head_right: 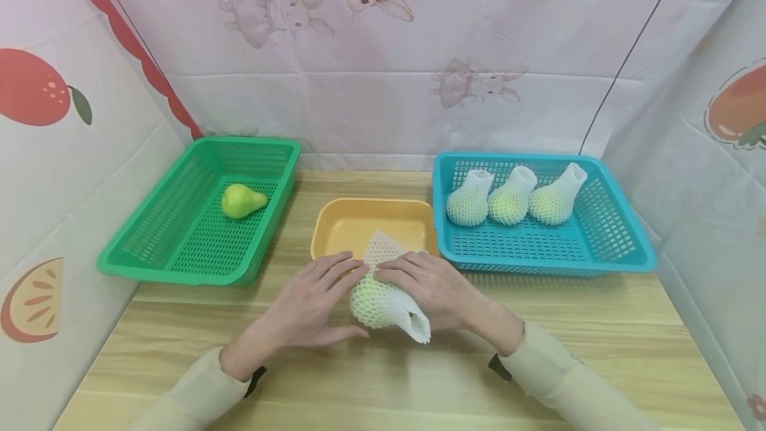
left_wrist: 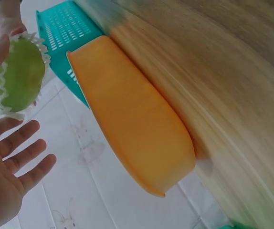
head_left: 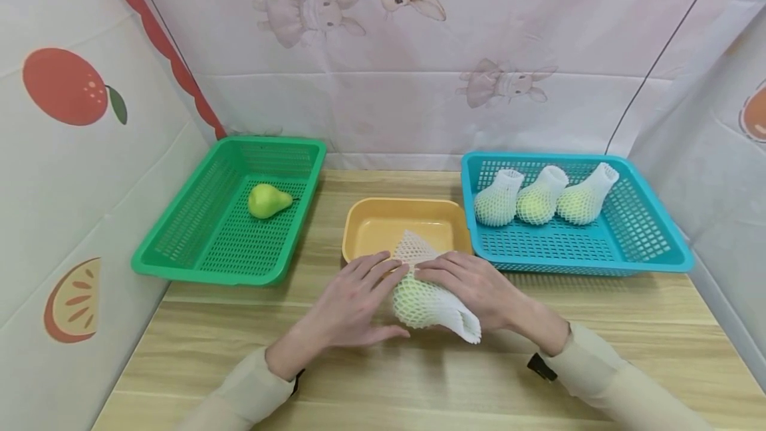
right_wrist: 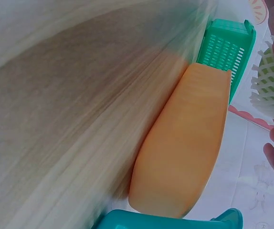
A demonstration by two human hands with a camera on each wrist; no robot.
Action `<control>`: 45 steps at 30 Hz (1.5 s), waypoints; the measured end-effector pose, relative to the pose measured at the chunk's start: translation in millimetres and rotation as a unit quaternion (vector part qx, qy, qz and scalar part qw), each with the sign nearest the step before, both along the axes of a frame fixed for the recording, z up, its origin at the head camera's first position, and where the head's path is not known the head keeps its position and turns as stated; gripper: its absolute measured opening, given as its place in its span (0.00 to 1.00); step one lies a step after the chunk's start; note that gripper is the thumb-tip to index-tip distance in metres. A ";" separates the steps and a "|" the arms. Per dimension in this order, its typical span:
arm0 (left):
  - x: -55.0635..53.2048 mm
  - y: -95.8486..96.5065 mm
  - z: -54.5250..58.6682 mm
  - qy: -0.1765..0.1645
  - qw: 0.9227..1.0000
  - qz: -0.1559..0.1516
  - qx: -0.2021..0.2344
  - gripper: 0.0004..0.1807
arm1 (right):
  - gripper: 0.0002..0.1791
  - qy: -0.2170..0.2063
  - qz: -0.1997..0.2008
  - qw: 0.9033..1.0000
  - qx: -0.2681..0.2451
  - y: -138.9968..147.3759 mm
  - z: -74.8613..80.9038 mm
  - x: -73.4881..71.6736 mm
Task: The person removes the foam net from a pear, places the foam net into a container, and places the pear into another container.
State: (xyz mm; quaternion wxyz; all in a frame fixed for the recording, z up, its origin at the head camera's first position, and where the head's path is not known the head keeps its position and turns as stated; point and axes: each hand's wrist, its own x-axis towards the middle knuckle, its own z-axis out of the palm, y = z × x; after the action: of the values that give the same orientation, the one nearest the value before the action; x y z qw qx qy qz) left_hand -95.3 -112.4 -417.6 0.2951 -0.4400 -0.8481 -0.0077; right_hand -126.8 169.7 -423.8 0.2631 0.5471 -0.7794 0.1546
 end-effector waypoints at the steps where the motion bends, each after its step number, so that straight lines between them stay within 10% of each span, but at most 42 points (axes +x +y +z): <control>1: -0.2 0.5 -0.2 0.003 1.000 -0.001 0.003 0.56 | 0.39 0.002 0.001 1.000 -0.002 -0.4 -0.3 -0.4; 24: -7.0 11.2 -3.5 0.016 0.997 -0.048 0.066 0.53 | 0.36 0.040 0.040 0.996 -0.072 -7.8 -6.7 -6.7; 32: -6.6 12.7 -3.6 0.011 0.996 -0.042 0.081 0.51 | 0.63 0.005 0.044 0.997 -0.070 -6.7 -2.5 -2.4; 45: -5.7 8.3 -1.6 0.019 0.997 -0.005 0.070 0.51 | 0.70 -0.058 -0.039 0.998 -0.011 9.7 6.6 15.9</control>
State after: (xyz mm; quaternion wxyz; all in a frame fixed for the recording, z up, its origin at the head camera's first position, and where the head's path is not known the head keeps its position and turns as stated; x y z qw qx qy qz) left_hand -101.0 -104.0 -419.3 0.3412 -0.4227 -0.8375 -0.0597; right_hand -110.9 179.4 -417.2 0.2297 0.5033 -0.8124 0.1840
